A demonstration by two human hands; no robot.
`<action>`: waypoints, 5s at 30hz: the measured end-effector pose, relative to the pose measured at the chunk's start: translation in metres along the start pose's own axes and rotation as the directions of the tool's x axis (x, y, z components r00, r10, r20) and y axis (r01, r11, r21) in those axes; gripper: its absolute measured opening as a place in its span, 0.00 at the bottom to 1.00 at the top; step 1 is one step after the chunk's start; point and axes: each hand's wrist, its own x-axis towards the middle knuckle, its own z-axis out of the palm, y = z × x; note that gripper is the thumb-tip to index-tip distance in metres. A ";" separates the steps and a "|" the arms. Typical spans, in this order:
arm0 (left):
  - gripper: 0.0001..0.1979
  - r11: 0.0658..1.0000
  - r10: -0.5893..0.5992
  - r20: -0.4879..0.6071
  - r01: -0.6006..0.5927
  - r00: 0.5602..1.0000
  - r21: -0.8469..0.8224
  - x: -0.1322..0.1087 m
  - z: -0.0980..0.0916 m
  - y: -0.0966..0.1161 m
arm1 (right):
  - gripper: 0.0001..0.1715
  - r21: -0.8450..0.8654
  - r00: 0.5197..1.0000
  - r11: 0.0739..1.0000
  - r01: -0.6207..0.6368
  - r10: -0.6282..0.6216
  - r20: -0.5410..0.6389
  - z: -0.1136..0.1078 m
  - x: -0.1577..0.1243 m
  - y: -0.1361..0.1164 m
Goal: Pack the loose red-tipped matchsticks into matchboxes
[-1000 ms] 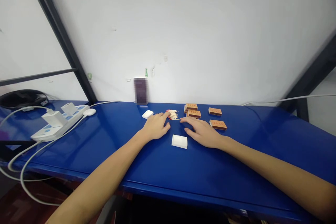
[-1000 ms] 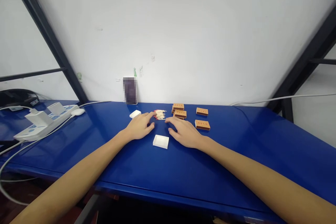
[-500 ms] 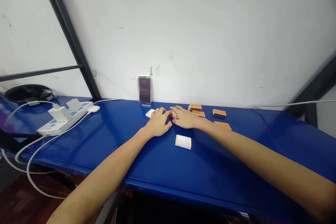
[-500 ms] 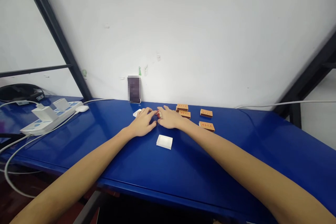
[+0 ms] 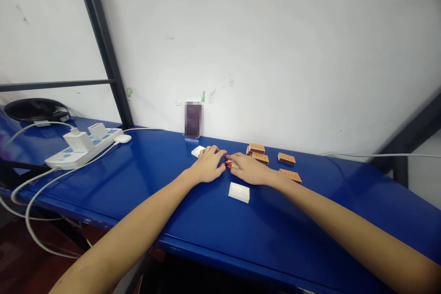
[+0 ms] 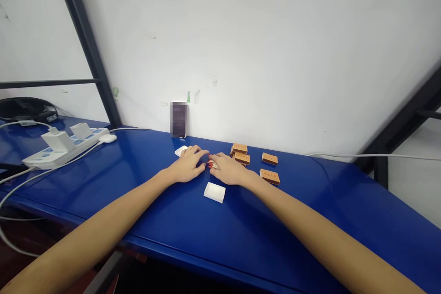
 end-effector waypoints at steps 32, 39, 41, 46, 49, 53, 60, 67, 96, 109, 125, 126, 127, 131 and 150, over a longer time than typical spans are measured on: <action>0.10 0.977 0.183 -0.025 -0.184 0.983 -0.110 -0.005 0.002 -0.002 | 0.07 0.172 0.897 0.966 0.193 -0.103 -0.429 0.030 -0.031 0.017; 0.09 0.967 0.234 -0.034 -0.236 0.972 -0.101 -0.003 0.000 0.000 | 0.07 0.143 0.899 0.966 0.213 -0.136 -0.417 0.027 -0.032 0.018; 0.10 0.965 0.243 -0.032 -0.245 0.970 -0.094 -0.002 -0.001 0.001 | 0.07 0.138 0.896 0.965 0.222 -0.146 -0.420 0.026 -0.033 0.018; 0.09 0.965 0.247 -0.028 -0.249 0.969 -0.087 -0.002 -0.005 0.002 | 0.07 0.137 0.898 0.966 0.221 -0.147 -0.415 0.024 -0.034 0.016; 0.09 0.966 0.241 -0.011 -0.241 0.970 -0.095 -0.002 -0.005 0.003 | 0.07 0.134 0.894 0.964 0.229 -0.154 -0.421 0.024 -0.034 0.016; 0.10 0.968 0.226 0.011 -0.223 0.974 -0.113 -0.002 -0.007 0.004 | 0.07 0.132 0.895 0.965 0.225 -0.151 -0.420 0.024 -0.034 0.017; 0.08 0.964 0.245 0.034 -0.240 0.969 -0.115 -0.004 -0.008 0.005 | 0.07 0.134 0.897 0.966 0.223 -0.149 -0.417 0.023 -0.035 0.016; 0.08 0.956 0.273 0.023 -0.269 0.962 -0.115 -0.003 -0.005 0.003 | 0.07 0.141 0.894 0.960 0.243 -0.165 -0.416 0.024 -0.035 0.017; 0.09 0.952 0.279 0.037 -0.271 0.960 -0.144 -0.002 -0.003 0.001 | 0.05 0.144 0.905 0.958 0.250 -0.178 -0.387 0.021 -0.033 0.014; 0.09 0.953 0.278 0.035 -0.271 0.960 -0.135 -0.001 -0.002 0.001 | 0.05 0.120 0.925 0.977 0.177 -0.124 -0.358 0.020 -0.034 0.012; 0.10 0.951 0.287 0.023 -0.281 0.958 -0.129 -0.001 -0.002 0.000 | 0.06 0.155 0.913 0.954 0.256 -0.185 -0.365 0.020 -0.035 0.012; 0.10 0.951 0.286 0.024 -0.281 0.958 -0.129 -0.001 -0.003 0.000 | 0.06 0.156 0.914 0.955 0.252 -0.182 -0.363 0.019 -0.035 0.012; 0.10 0.951 0.286 0.025 -0.280 0.958 -0.128 -0.001 -0.003 0.000 | 0.06 0.157 0.916 0.957 0.246 -0.176 -0.361 0.019 -0.035 0.011; 0.09 0.951 0.286 0.028 -0.281 0.958 -0.129 -0.001 -0.004 0.001 | 0.06 0.163 0.924 0.959 0.230 -0.162 -0.347 0.018 -0.035 0.010; 0.09 0.953 0.285 0.038 -0.280 0.958 -0.115 -0.002 -0.005 0.002 | 0.04 0.114 0.937 0.982 0.150 -0.104 -0.333 0.017 -0.036 0.009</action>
